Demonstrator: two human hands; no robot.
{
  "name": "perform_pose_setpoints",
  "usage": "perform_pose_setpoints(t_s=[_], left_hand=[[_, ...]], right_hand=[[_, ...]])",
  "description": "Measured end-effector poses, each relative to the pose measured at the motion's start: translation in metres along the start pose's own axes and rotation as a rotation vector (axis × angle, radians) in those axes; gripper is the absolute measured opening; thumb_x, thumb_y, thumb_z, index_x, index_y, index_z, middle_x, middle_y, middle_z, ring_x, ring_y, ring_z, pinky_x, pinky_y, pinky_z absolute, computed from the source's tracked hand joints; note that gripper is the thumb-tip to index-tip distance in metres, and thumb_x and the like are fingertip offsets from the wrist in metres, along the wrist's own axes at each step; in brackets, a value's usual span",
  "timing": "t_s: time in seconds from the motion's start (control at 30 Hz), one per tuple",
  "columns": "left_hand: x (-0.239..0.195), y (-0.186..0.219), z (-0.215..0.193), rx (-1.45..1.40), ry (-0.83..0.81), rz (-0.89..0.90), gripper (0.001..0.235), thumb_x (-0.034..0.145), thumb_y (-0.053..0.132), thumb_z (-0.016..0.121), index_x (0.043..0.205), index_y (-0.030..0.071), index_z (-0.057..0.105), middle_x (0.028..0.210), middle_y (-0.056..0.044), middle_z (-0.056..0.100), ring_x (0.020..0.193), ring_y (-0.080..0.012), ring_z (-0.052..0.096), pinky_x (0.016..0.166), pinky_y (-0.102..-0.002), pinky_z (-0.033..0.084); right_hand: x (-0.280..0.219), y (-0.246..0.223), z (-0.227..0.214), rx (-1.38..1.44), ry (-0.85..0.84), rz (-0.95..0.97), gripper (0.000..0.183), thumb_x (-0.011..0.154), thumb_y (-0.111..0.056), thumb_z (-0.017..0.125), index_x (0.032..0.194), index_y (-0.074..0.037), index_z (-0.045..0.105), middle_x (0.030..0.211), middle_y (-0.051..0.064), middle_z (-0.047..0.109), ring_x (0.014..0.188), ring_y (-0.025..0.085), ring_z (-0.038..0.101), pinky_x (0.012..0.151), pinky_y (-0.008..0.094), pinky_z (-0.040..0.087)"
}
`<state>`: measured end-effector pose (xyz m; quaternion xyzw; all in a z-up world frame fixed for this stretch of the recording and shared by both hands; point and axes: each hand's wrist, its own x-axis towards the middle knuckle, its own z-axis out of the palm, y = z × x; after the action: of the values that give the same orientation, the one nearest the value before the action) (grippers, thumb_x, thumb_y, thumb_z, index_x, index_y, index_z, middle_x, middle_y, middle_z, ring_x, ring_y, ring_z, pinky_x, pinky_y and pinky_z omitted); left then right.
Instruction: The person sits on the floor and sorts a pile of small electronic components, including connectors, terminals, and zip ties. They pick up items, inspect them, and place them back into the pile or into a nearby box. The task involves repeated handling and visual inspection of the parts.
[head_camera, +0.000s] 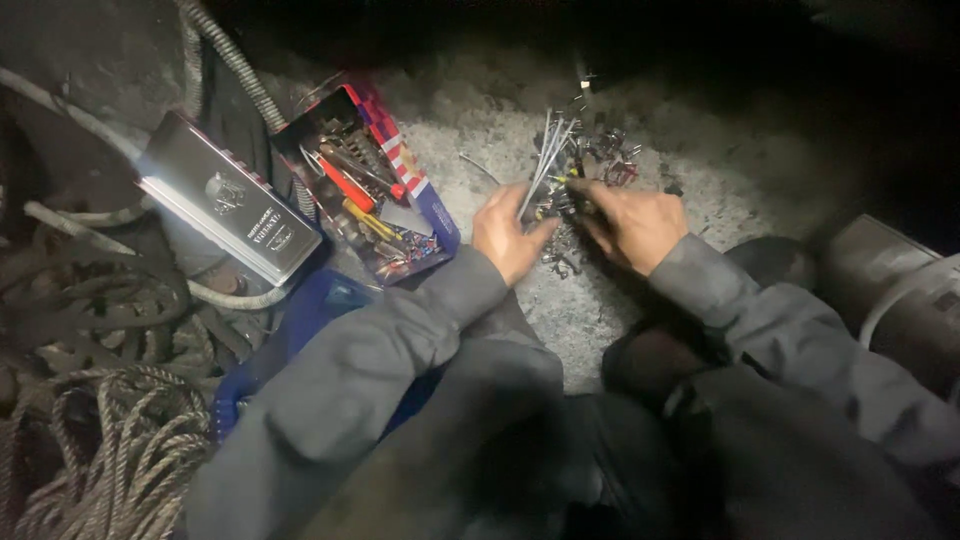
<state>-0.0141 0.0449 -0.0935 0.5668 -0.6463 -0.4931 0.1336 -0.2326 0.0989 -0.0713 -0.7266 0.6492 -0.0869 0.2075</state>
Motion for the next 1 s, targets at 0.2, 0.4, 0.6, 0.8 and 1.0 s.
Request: perform_pose_setpoints(t_s=[0.2,0.4,0.6,0.8,1.0], left_hand=[[-0.001,-0.021,0.017,0.070,-0.035,-0.039,0.033,0.075,0.035,0.089,0.097,0.016,0.074,0.084,-0.008,0.066,0.086,-0.0376,0.071,0.078,-0.047,0.058],[-0.002,0.030,-0.030,-0.060,-0.115,-0.240,0.030,0.093,0.041,0.074,0.106,0.015,0.077,0.091,-0.013,0.074,0.097,-0.0398,0.072,0.085,-0.049,0.057],[-0.007,0.102,-0.038,-0.315,-0.303,-0.313,0.035,0.096,0.050,0.067,0.091,0.018,0.078,0.069,-0.006,0.072,0.069,-0.0223,0.073,0.069,-0.035,0.056],[-0.022,0.098,-0.035,-0.844,-0.526,-0.448,0.029,0.106,0.026,0.062,0.098,-0.001,0.070,0.053,-0.005,0.050,0.034,-0.0042,0.040,0.033,-0.018,0.033],[-0.030,0.114,-0.035,-1.014,-0.605,-0.547,0.024,0.106,0.017,0.061,0.092,-0.003,0.065,0.042,0.004,0.034,0.031,-0.0010,0.032,0.028,-0.015,0.026]], right_hand=[[-0.040,0.047,0.055,-0.049,0.017,0.085,0.021,0.088,-0.043,0.072,0.090,-0.029,0.057,0.072,-0.009,0.062,0.075,0.018,0.069,0.063,0.036,0.056],[-0.038,0.020,-0.018,0.860,-0.145,0.681,0.021,0.094,-0.033,0.081,0.102,-0.014,0.077,0.058,0.002,0.054,0.054,0.019,0.056,0.048,0.036,0.044],[-0.043,0.006,-0.060,1.652,-0.140,0.925,0.009,0.096,-0.009,0.071,0.099,-0.001,0.070,0.052,0.000,0.040,0.039,0.009,0.038,0.036,0.024,0.034],[-0.043,-0.005,-0.070,1.852,-0.074,0.908,0.007,0.097,-0.006,0.067,0.099,0.001,0.069,0.051,-0.006,0.028,0.039,0.001,0.027,0.035,0.018,0.028],[-0.043,-0.009,-0.067,1.932,-0.059,0.824,0.007,0.099,-0.006,0.065,0.102,-0.002,0.070,0.052,-0.004,0.025,0.040,0.004,0.022,0.036,0.019,0.026]])
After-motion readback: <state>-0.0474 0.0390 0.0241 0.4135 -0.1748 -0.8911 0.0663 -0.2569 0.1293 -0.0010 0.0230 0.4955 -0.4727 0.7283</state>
